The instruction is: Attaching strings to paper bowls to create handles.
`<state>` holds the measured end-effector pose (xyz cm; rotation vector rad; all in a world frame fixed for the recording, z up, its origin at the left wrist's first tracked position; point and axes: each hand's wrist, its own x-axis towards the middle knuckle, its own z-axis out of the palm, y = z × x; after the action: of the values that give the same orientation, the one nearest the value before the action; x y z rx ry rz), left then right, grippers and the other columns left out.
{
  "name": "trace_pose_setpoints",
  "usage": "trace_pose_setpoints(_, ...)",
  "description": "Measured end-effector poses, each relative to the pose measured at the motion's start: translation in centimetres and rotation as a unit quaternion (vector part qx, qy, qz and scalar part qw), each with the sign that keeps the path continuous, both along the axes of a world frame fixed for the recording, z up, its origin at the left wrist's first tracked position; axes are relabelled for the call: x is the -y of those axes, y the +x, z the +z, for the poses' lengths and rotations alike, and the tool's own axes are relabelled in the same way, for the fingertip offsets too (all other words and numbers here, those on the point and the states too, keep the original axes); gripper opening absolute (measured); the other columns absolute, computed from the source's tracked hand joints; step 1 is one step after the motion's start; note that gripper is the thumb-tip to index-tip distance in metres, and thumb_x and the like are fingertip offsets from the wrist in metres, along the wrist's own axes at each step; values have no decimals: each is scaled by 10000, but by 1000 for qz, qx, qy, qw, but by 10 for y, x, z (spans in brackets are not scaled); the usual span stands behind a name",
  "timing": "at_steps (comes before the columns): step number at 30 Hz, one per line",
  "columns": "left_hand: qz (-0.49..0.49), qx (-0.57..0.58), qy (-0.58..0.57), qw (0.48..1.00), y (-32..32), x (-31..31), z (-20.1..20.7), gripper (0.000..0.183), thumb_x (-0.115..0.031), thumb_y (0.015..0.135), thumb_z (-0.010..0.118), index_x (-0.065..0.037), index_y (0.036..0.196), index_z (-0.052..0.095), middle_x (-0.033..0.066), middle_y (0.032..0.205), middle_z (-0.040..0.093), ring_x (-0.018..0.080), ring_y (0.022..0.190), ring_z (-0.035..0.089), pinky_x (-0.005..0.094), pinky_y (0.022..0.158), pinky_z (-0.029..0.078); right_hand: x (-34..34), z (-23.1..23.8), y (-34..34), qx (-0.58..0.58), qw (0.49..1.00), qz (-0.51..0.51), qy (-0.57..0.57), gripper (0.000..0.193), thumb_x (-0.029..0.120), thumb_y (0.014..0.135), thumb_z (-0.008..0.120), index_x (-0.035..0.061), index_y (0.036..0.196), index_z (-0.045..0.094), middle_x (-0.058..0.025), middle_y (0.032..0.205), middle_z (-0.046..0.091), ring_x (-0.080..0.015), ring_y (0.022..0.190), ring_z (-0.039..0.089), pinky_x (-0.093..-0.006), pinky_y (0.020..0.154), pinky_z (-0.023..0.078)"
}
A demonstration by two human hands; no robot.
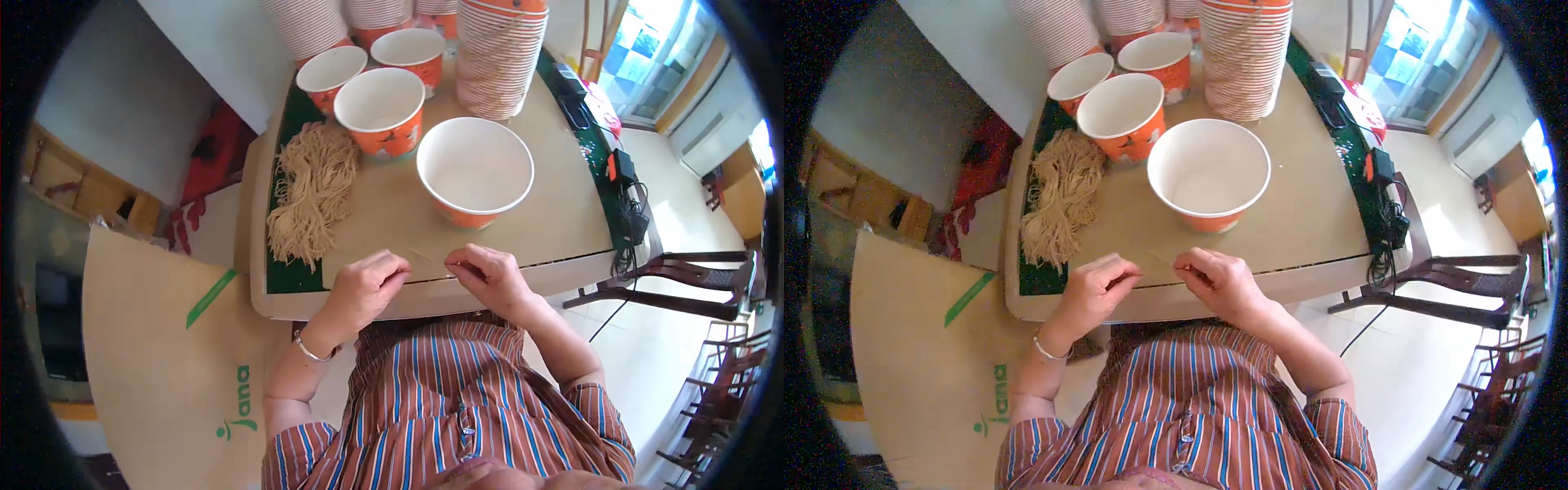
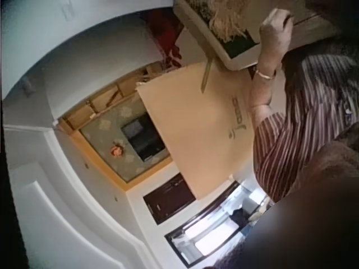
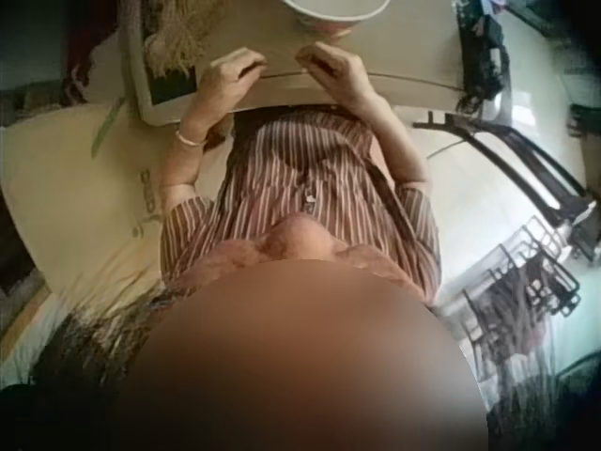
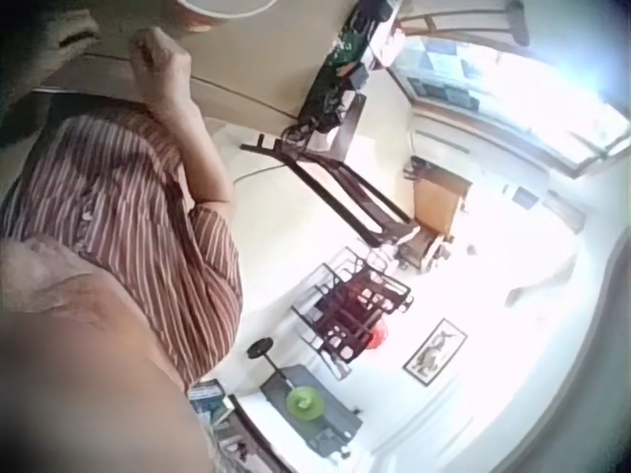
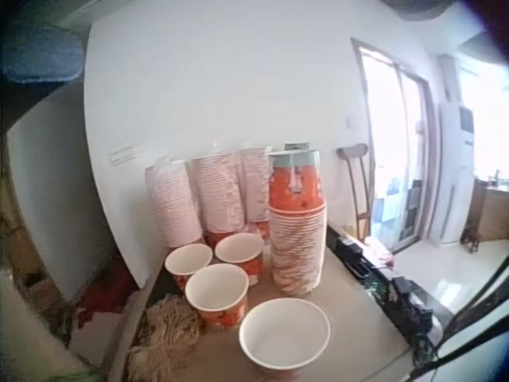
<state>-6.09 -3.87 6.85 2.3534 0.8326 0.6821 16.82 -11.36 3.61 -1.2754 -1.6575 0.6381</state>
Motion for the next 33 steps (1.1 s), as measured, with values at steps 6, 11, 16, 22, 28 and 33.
trace_pose_setpoints(6,-29,-7,10,1000,19,-5,7,80,-44,862,704,-19,935,682,112,812,638,255,712,640,337,638,506,20,16,32,20,998,-47,22,81,32,899,691,14,972,660,-99,805,647,-166,674,619,-288,616,498)
trace_pose_setpoints(11,-37,19,2,999,32,-10,16,70,-48,874,702,-27,940,694,101,799,633,231,685,625,332,625,500,38,23,58,36,993,-108,-12,64,45,899,672,21,954,647,-132,835,660,-275,746,674,-346,655,534)
trace_pose_setpoints(16,-54,23,-32,998,50,-13,31,59,-45,876,702,-24,931,692,96,804,639,199,685,621,320,624,498,52,28,76,29,986,-161,-35,69,40,902,668,26,968,657,-115,860,656,-252,698,656,-328,635,524)
trace_pose_setpoints(22,-91,22,27,995,81,-16,27,74,-50,887,684,-13,950,674,125,852,662,270,729,655,353,662,520,46,37,78,128,952,-277,-28,206,43,907,656,53,1112,634,-136,1101,621,-265,680,637,-362,623,515)
trace_pose_setpoints(28,-115,17,83,990,105,-13,28,114,-46,874,682,-7,979,661,147,915,679,314,828,686,389,726,557,35,47,34,-231,960,-70,-144,476,-65,903,625,35,1353,503,-93,1215,629,-77,662,604,-243,558,497)
trace_pose_setpoints(33,-116,22,83,989,107,-10,31,109,-38,869,684,-10,972,664,143,927,685,314,818,684,383,717,558,14,5,30,-256,963,-71,-38,402,-35,932,619,27,1313,509,-91,1110,673,-100,745,660,-247,585,544)
